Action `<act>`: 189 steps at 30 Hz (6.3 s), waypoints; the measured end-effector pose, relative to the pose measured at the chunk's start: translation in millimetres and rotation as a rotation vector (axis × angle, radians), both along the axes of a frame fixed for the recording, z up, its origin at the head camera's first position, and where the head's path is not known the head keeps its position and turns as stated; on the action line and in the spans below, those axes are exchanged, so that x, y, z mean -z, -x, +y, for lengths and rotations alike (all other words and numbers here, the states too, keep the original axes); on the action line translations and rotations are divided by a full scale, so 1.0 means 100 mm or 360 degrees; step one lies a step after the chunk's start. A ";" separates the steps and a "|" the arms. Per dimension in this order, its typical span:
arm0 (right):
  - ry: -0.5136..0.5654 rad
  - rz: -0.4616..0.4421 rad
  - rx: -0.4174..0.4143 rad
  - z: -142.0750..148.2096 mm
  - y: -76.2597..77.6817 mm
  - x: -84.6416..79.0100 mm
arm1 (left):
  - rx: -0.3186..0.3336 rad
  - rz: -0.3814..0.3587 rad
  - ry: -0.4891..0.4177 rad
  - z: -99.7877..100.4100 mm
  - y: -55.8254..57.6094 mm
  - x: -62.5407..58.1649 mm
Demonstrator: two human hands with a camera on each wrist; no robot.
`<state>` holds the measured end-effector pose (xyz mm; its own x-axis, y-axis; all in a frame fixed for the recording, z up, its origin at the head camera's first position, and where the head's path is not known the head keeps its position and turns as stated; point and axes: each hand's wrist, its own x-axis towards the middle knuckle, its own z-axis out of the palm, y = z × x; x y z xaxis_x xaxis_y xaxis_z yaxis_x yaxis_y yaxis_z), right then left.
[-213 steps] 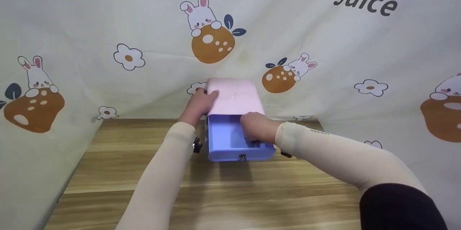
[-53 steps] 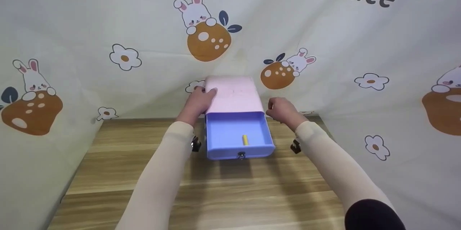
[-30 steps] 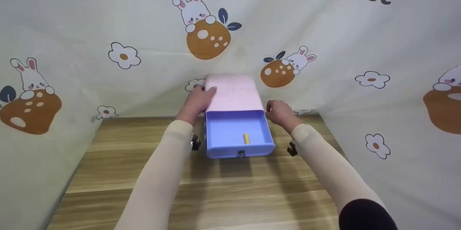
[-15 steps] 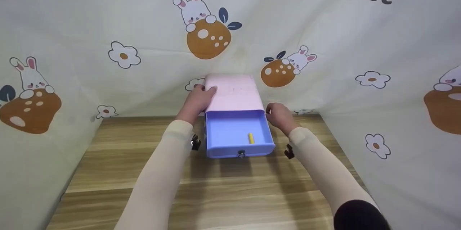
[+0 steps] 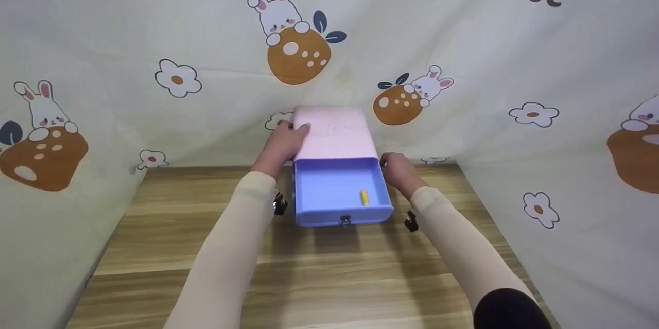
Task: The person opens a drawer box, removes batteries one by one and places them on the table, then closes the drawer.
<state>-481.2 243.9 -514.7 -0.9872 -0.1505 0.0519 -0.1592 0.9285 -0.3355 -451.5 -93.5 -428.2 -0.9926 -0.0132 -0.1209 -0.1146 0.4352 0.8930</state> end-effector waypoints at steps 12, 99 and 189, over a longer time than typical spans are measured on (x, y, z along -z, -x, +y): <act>0.0066 0.0024 0.0019 0.01 0.03 0.18 | -0.0003 0.0049 0.0022 0.00 0.01 0.02; 0.0045 0.0028 0.0193 0.11 -0.09 0.31 | -0.0022 0.0063 0.0012 -0.01 0.01 0.01; -0.0775 -0.0956 -0.0338 -1.23 -1.09 -1.39 | -0.0019 0.0061 -0.0027 -0.01 0.02 0.06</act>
<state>-372.3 121.3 -375.5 -0.7733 -0.2072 -0.5992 -0.2698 0.9628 0.0153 -453.5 -94.0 -433.8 -0.9963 -0.0234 -0.0830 -0.0851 0.4189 0.9040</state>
